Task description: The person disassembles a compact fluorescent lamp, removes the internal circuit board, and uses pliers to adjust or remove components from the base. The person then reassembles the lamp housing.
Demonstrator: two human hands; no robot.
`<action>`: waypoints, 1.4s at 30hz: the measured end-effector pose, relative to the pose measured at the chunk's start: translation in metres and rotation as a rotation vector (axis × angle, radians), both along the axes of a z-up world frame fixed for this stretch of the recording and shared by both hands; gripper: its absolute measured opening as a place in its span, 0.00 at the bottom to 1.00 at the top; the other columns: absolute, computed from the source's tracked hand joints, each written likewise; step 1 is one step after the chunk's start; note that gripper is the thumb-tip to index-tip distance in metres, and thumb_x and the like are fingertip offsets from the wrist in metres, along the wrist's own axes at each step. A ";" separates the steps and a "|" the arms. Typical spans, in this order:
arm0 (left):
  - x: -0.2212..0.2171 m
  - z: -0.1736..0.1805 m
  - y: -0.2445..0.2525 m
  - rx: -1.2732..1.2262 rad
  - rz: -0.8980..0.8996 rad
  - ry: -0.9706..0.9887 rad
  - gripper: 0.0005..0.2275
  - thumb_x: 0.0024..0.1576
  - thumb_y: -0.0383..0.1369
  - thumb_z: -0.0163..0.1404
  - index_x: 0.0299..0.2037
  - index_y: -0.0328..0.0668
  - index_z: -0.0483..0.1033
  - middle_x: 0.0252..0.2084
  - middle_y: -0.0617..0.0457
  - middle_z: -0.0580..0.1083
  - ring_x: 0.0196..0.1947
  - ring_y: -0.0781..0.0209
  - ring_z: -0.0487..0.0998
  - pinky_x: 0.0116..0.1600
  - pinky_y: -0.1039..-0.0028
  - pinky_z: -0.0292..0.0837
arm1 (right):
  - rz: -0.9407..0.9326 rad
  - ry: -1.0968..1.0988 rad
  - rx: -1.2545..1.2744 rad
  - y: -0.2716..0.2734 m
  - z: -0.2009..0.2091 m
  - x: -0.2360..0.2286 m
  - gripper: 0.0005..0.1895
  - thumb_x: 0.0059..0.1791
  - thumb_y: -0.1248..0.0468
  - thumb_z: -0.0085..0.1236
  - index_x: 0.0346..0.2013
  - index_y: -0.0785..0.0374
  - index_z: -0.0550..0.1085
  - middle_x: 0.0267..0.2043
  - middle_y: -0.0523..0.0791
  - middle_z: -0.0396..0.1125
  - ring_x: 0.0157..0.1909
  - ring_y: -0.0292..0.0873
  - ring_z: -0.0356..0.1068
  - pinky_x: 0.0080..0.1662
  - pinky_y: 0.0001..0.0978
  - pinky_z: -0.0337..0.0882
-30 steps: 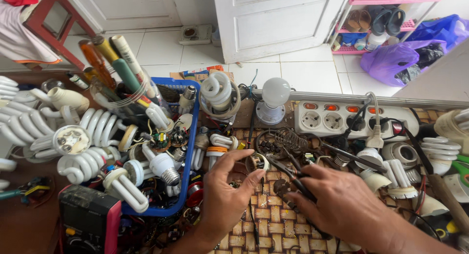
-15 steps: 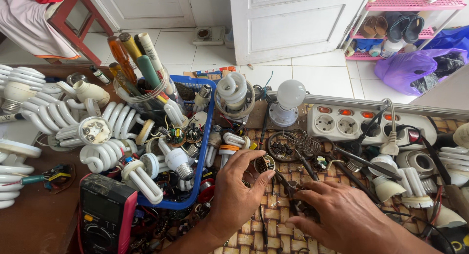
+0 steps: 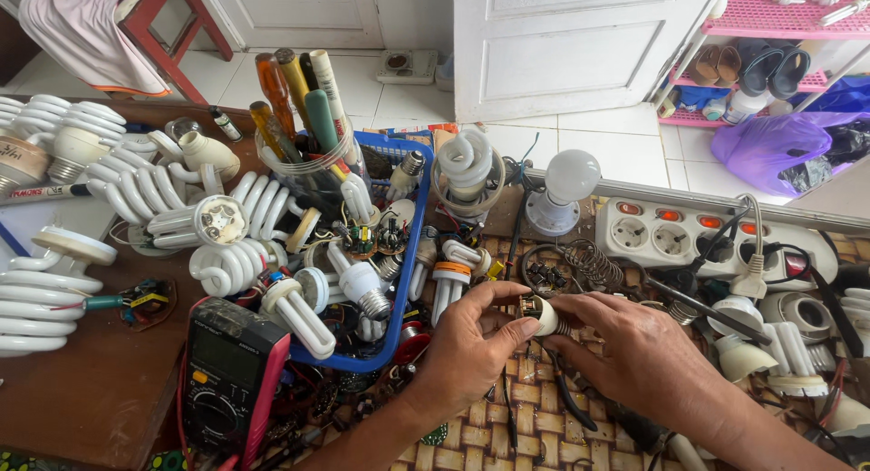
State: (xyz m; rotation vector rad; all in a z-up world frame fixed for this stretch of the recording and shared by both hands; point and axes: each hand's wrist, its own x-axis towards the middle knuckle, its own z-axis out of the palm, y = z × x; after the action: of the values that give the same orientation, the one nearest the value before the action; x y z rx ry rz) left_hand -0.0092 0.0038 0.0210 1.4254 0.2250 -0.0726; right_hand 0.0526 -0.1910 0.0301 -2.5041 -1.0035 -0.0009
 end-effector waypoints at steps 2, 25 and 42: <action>-0.003 0.004 0.000 0.149 0.022 -0.054 0.15 0.51 0.30 0.57 0.50 0.43 0.76 0.39 0.52 0.79 0.37 0.66 0.81 0.42 0.79 0.81 | -0.002 -0.024 -0.024 0.000 -0.003 0.000 0.24 0.43 0.47 0.60 0.52 0.49 0.73 0.42 0.38 0.75 0.39 0.45 0.76 0.40 0.40 0.75; -0.016 0.008 0.000 0.811 0.037 -0.816 0.16 0.45 0.21 0.43 0.44 0.31 0.74 0.44 0.43 0.74 0.44 0.47 0.74 0.53 0.62 0.72 | -0.018 -0.096 -0.221 0.000 -0.010 -0.017 0.21 0.45 0.45 0.54 0.47 0.49 0.73 0.42 0.38 0.74 0.41 0.48 0.74 0.41 0.46 0.74; -0.009 0.011 0.001 0.086 0.164 -0.306 0.19 0.53 0.35 0.56 0.54 0.39 0.74 0.43 0.50 0.80 0.41 0.65 0.82 0.49 0.78 0.79 | -0.051 -0.085 0.280 0.026 0.009 -0.011 0.20 0.42 0.55 0.66 0.46 0.57 0.75 0.36 0.38 0.75 0.29 0.35 0.72 0.37 0.28 0.73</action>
State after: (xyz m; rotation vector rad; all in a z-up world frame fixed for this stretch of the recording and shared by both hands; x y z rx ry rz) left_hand -0.0180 0.0048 0.0323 1.4779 0.0922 0.2910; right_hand 0.0414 -0.1653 0.0392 -2.2873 -0.9038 -0.2477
